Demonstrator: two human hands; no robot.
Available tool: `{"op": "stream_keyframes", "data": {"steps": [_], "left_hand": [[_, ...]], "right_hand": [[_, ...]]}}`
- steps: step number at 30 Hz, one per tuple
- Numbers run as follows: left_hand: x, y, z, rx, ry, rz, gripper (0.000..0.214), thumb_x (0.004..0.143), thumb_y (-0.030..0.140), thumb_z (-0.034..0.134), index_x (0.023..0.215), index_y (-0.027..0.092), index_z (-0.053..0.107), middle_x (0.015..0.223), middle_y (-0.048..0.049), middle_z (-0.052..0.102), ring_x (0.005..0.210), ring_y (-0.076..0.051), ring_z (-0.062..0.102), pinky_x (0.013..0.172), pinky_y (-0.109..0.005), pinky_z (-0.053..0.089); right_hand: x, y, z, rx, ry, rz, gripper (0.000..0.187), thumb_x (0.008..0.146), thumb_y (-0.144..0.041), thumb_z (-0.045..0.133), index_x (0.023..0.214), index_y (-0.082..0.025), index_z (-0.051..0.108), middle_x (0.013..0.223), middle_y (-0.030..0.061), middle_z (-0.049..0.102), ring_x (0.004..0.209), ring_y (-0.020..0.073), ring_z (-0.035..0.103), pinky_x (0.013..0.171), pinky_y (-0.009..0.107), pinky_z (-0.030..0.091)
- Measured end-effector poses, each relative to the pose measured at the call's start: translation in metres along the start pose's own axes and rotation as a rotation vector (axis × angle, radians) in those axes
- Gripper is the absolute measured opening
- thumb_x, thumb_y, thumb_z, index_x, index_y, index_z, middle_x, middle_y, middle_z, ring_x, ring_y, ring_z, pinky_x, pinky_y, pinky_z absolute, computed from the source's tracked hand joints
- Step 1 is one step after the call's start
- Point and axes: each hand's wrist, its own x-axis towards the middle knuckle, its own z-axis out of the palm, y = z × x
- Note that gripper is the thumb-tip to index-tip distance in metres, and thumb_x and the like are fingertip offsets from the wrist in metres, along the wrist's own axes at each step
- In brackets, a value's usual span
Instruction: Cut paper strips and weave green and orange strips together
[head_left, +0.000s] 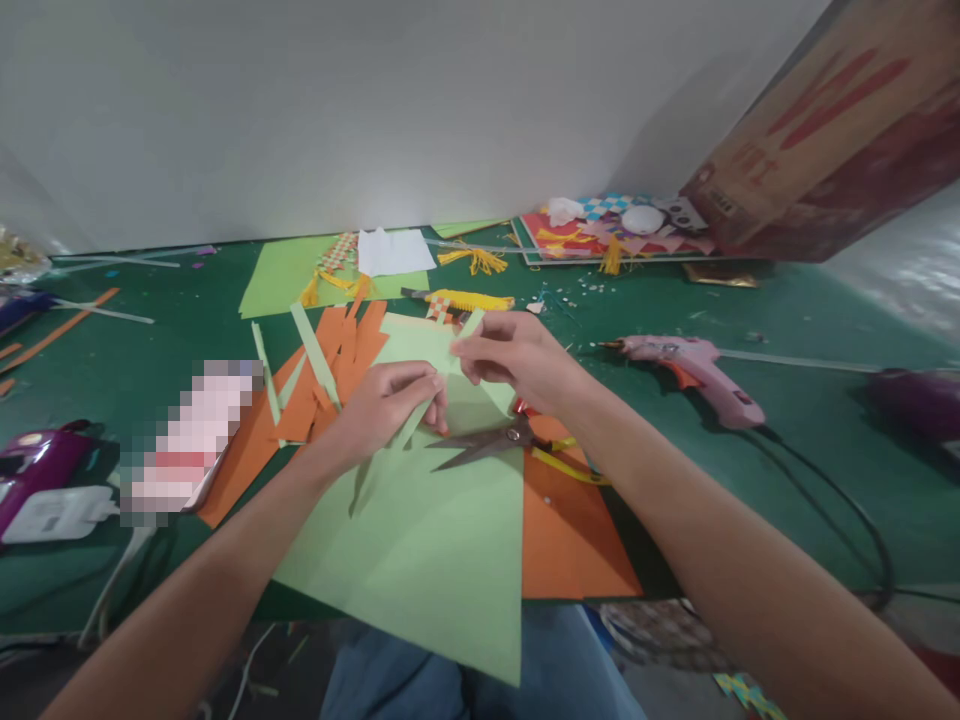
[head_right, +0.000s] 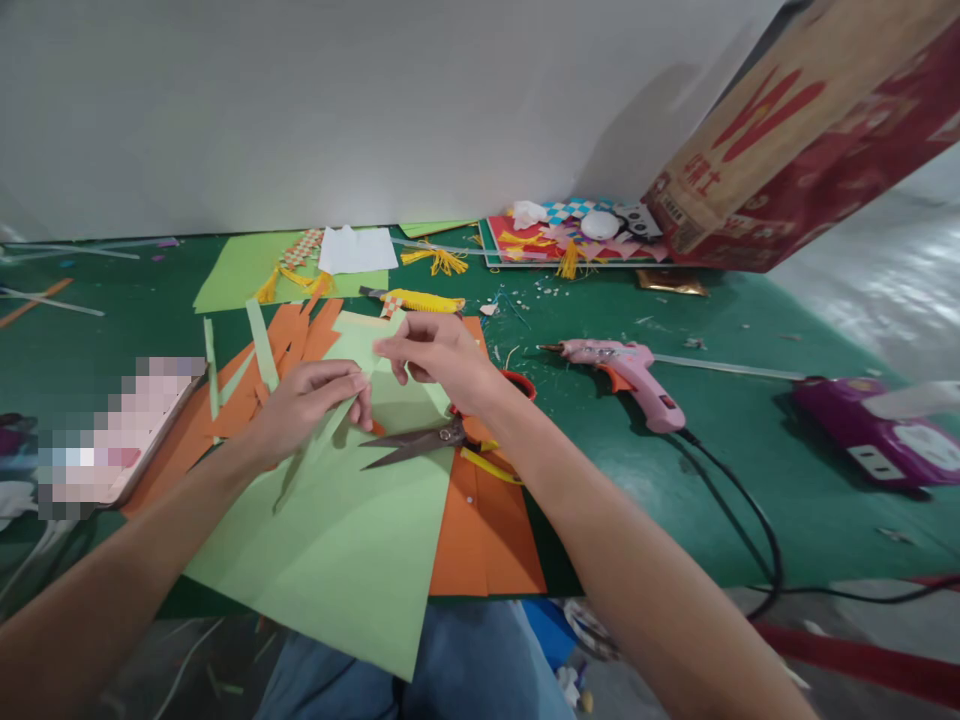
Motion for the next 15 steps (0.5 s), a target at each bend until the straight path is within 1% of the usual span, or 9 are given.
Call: {"op": "stream_keyframes", "data": {"steps": [3,6,11,12,13,15], "left_hand": [[0.000,0.000,-0.001,-0.011,-0.006,0.007,0.032,0.088,0.025,0.046,0.058,0.018,0.054,0.058,0.0016,0.058,0.061,-0.011,0.060,0.065,-0.024,0.045],[-0.001,0.000,-0.001,-0.015,-0.005,0.012,0.031,0.088,0.025,0.046,0.059,0.018,0.054,0.058,0.0019,0.057,0.061,-0.011,0.060,0.066,-0.024,0.045],[-0.001,0.003,-0.001,-0.013,0.019,0.002,0.032,0.087,0.028,0.046,0.059,0.018,0.055,0.058,0.0009,0.056,0.061,-0.012,0.058,0.065,-0.025,0.046],[-0.001,0.003,-0.002,-0.007,0.033,0.005,0.032,0.087,0.028,0.045,0.058,0.018,0.054,0.058,0.0006,0.056,0.061,-0.012,0.058,0.065,-0.025,0.046],[-0.001,0.004,-0.002,-0.003,0.048,0.009,0.033,0.087,0.028,0.045,0.058,0.018,0.054,0.058,0.0004,0.056,0.061,-0.012,0.057,0.065,-0.024,0.046],[-0.001,0.004,-0.002,-0.002,0.068,0.012,0.032,0.087,0.027,0.044,0.058,0.018,0.053,0.058,0.0002,0.057,0.060,-0.012,0.058,0.064,-0.024,0.046]], "right_hand": [[0.000,-0.004,-0.005,0.017,0.038,-0.022,0.031,0.066,-0.028,0.074,0.052,-0.017,0.049,0.046,-0.0021,0.053,0.041,0.0047,0.037,0.040,0.022,0.017],[0.001,-0.008,-0.008,0.026,0.095,-0.035,0.032,0.066,-0.028,0.074,0.052,-0.017,0.048,0.047,-0.0018,0.052,0.042,0.0056,0.040,0.040,0.022,0.016],[0.003,-0.010,-0.012,0.090,0.254,-0.039,0.032,0.069,-0.028,0.072,0.054,-0.018,0.045,0.050,-0.0028,0.051,0.043,0.0059,0.043,0.038,0.021,0.018],[0.003,-0.010,-0.012,0.092,0.253,-0.025,0.031,0.069,-0.029,0.071,0.055,-0.018,0.046,0.052,-0.0027,0.051,0.044,0.0060,0.044,0.038,0.021,0.018],[0.003,-0.010,-0.012,0.077,0.220,0.002,0.028,0.070,-0.029,0.070,0.057,-0.018,0.048,0.053,-0.0023,0.051,0.044,0.0062,0.045,0.037,0.021,0.018],[0.001,-0.009,-0.008,0.010,0.076,0.074,0.021,0.069,-0.028,0.070,0.061,-0.017,0.054,0.054,-0.0016,0.053,0.045,0.0068,0.046,0.037,0.021,0.018]]}}
